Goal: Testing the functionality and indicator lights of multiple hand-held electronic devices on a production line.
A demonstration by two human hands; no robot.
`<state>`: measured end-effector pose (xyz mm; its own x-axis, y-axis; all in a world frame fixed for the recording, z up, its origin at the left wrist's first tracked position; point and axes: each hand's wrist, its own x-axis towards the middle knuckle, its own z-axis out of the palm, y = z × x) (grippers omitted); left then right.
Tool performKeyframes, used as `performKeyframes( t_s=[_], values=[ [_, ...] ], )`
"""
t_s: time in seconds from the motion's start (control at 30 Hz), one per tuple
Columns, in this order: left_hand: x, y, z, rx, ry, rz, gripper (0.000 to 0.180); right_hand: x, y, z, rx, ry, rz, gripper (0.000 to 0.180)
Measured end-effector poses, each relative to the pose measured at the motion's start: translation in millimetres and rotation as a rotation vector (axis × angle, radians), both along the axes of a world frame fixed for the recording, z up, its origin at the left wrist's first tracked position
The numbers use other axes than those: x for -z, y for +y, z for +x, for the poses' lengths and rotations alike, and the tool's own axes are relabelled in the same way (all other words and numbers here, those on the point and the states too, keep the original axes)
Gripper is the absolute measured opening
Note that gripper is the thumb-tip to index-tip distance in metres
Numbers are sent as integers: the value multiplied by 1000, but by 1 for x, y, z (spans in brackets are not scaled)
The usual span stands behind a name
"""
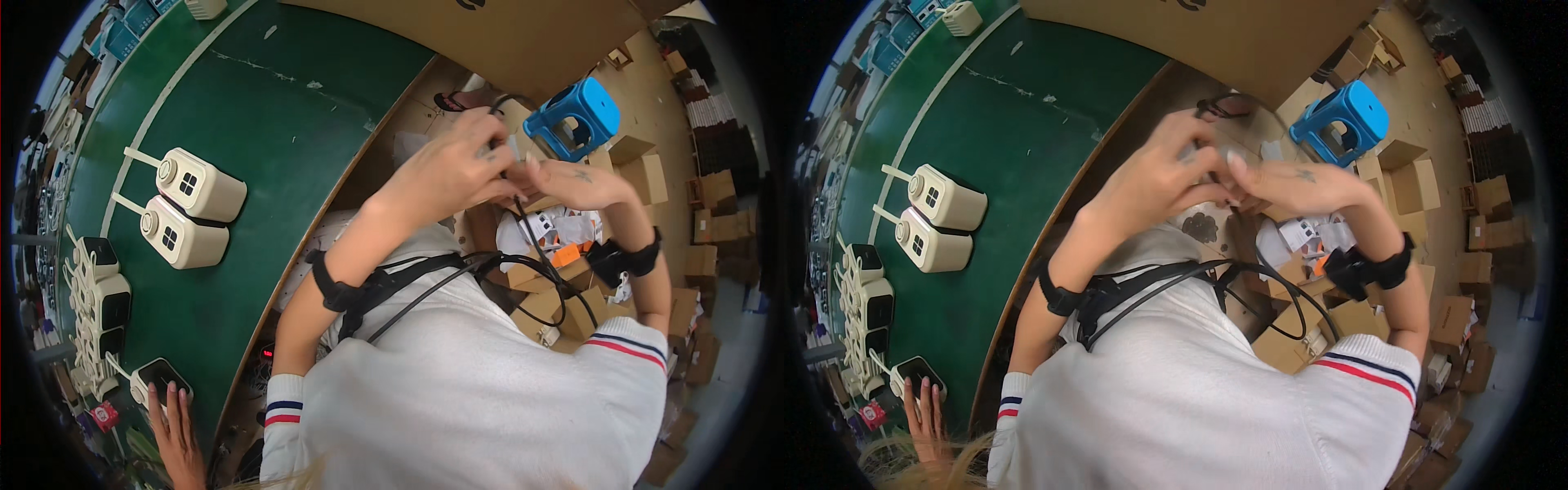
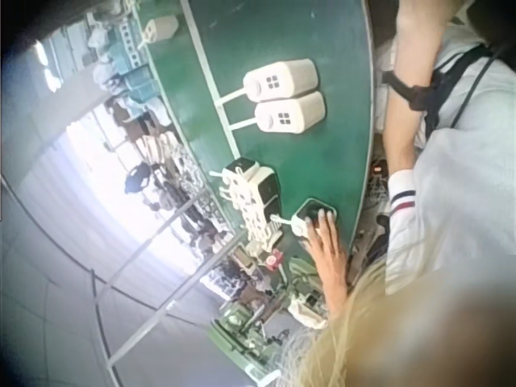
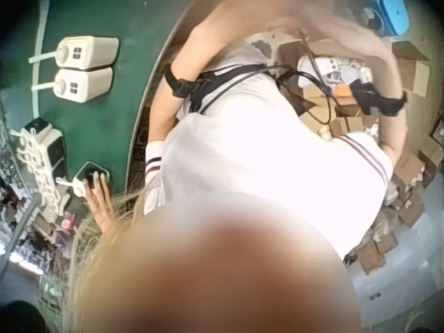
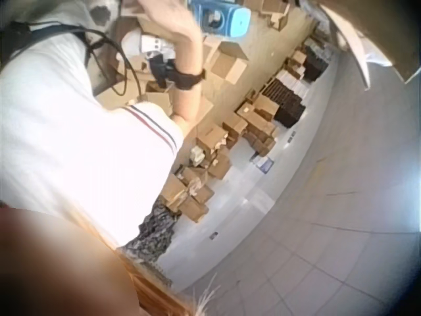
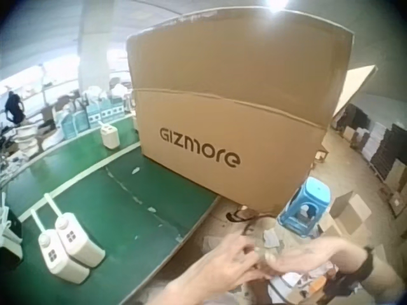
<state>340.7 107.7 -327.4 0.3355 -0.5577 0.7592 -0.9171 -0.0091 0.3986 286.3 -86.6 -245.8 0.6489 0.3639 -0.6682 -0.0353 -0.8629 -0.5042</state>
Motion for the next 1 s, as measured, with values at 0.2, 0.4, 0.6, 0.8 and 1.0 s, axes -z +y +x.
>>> performKeyframes(
  t_s=[0.2,0.4,0.6,0.8,1.0],
  values=[
    [8,-6,-5,-213,281,-150,29,8,-2,-7,896,79,833,39],
    [48,56,-14,255,885,727,19,-28,-69,-41,991,-466,1167,31],
    [49,67,-43,171,802,774,33,-69,-72,-51,1022,-981,660,32],
    [37,68,-59,58,713,870,29,-94,-124,-44,685,-1336,301,44],
    [22,86,-71,-76,564,1024,31,-58,-88,2,227,-948,1223,38]
  ],
)
